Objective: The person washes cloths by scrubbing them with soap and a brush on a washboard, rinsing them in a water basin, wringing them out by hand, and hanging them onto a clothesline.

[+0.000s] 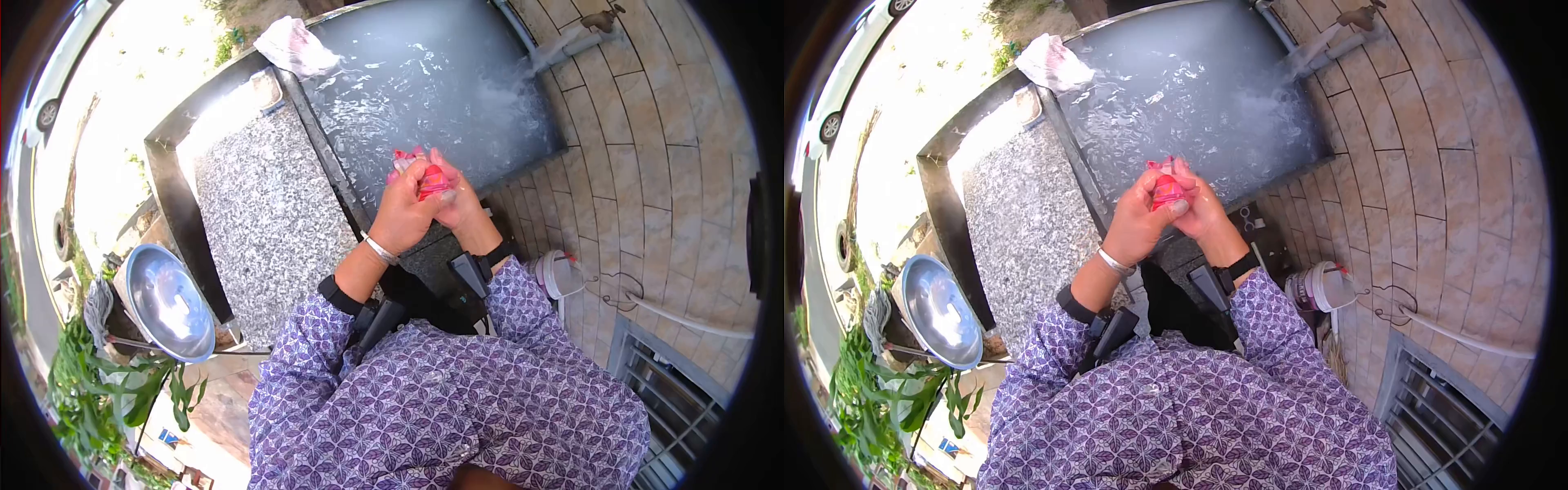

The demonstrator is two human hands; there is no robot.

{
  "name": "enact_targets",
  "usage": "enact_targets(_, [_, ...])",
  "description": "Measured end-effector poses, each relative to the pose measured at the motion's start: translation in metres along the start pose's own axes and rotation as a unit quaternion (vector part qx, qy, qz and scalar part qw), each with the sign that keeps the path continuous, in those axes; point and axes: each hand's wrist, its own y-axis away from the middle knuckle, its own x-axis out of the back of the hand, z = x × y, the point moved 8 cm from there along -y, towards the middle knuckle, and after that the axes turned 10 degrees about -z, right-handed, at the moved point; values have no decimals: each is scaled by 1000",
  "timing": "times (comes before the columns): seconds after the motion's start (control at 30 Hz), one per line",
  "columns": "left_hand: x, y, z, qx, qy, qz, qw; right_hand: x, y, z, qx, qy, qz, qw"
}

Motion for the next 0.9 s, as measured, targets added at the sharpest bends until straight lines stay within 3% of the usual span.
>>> enact_targets(0.03, [0, 6, 2, 0, 1, 2, 1000, 1, -1, -1, 18, 19, -3, 1000])
enact_targets(0.1, [9, 17, 7, 4, 175, 40, 984, -8, 5, 1, 7, 38, 3, 999])
enact_targets(0.2, [55, 23, 42, -63, 97, 117, 986, -67, 13, 2, 23, 45, 29, 998])
enact_targets(0.3, [104, 25, 19, -3, 34, 190, 981, -100, 6, 6, 45, 30, 20, 998])
enact_targets(0.33, [109, 23, 6, -3, 33, 192, 981, -104, 2, 17, 6, 22, 10, 1000])
enact_targets(0.4, [109, 23, -19, -49, 314, 211, 924, -112, -3, 36, -50, 27, -19, 998])
enact_targets(0.53, [89, 30, 3, -63, 454, 141, 878, -107, -2, 65, -136, 66, -3, 988])
enact_targets(0.57, [95, 32, 0, -63, 455, 146, 876, -105, -1, 69, -140, 65, -1, 988])
enact_targets(0.63, [108, 30, 7, -60, 314, 120, 940, -100, 1, 71, -132, 76, 8, 988])
enact_targets(0.67, [114, 31, 2, -44, 270, 159, 949, -98, 2, 72, -135, 76, 9, 988])
enact_targets(0.77, [120, 30, 3, -30, 226, 137, 964, -98, -1, 78, -157, 100, -39, 982])
enact_targets(0.83, [123, 34, 12, -5, 177, 164, 970, -104, -7, 86, -214, 158, -118, 957])
enact_targets(0.9, [129, 35, 24, 11, 30, 164, 986, -110, -14, 90, -238, 200, -130, 942])
